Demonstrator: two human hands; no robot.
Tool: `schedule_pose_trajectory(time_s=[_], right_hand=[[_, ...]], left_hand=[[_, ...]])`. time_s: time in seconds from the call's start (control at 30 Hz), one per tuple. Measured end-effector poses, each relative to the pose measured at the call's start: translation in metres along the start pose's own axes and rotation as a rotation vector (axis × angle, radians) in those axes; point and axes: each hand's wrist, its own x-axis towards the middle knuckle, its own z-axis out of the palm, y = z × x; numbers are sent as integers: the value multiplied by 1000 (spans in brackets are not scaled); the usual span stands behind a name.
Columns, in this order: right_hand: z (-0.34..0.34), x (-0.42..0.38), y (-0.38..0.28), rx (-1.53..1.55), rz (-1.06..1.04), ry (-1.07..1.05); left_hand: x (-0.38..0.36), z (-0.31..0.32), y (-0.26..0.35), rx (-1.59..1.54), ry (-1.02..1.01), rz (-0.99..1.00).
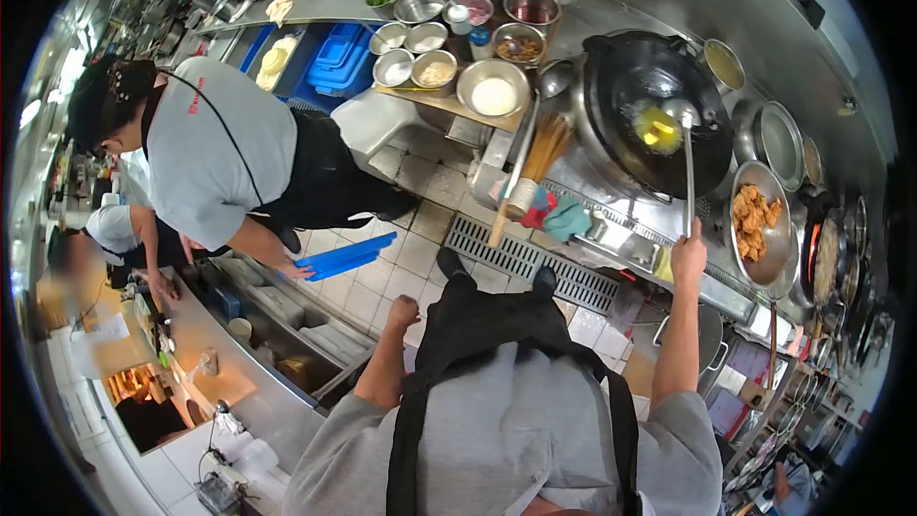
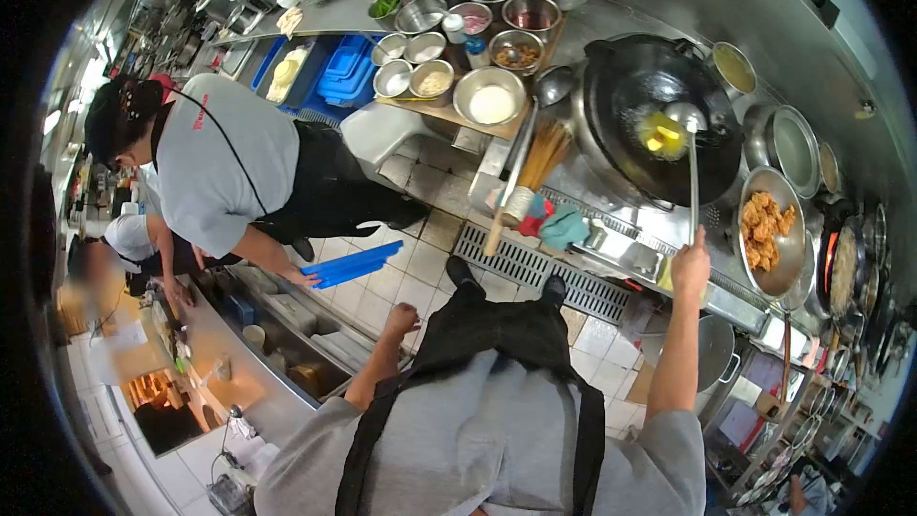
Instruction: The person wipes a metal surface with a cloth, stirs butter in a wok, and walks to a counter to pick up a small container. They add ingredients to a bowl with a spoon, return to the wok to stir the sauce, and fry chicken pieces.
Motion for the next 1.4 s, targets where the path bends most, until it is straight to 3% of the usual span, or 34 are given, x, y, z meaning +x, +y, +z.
schedule_pose_trajectory(time_s=[0.07, 0.1, 0.2, 0.23, 0.33, 0.47, 0.53, 0.73, 0.83, 0.93, 1.03, 1.2, 1.27, 1.3, 1.4], right_hand=[[2, 3, -9, -21, 51, -81], [7, 6, -24, -49, 31, 30], [4, 6, -80, -135, -33, 327], [-1, 3, -121, -7, -76, 338], [23, -14, -245, 373, -224, 192], [58, -38, -413, 575, -447, -1], [60, -40, -483, 680, -460, -151], [105, 18, -626, 642, -589, -240], [158, 73, -692, 633, -668, -215], [217, 125, -762, 632, -683, -239], [254, 171, -835, 503, -660, -287], [311, 214, -884, 436, -631, -499], [306, 226, -885, 325, -608, -556], [306, 225, -870, 403, -669, -360], [251, 200, -819, 509, -518, -129]], left_hand=[[31, -25, 14, 142, -79, 170], [55, -37, 16, 283, -168, 290], [48, -66, 80, 174, -195, 280], [47, -77, 95, 117, -198, 274], [48, -111, 135, -28, -206, 297], [52, -145, 157, -127, -191, 291], [63, -164, 158, -149, -199, 254], [97, -203, 132, -198, -155, 96], [122, -224, 118, -187, 4, 47], [131, -253, 126, -186, 142, 2], [141, -283, 174, -184, 198, 68], [155, -310, 270, -223, 274, 150], [177, -310, 307, -229, 171, 181], [190, -308, 324, -229, 113, 193], [206, -290, 411, -219, -54, 227]])
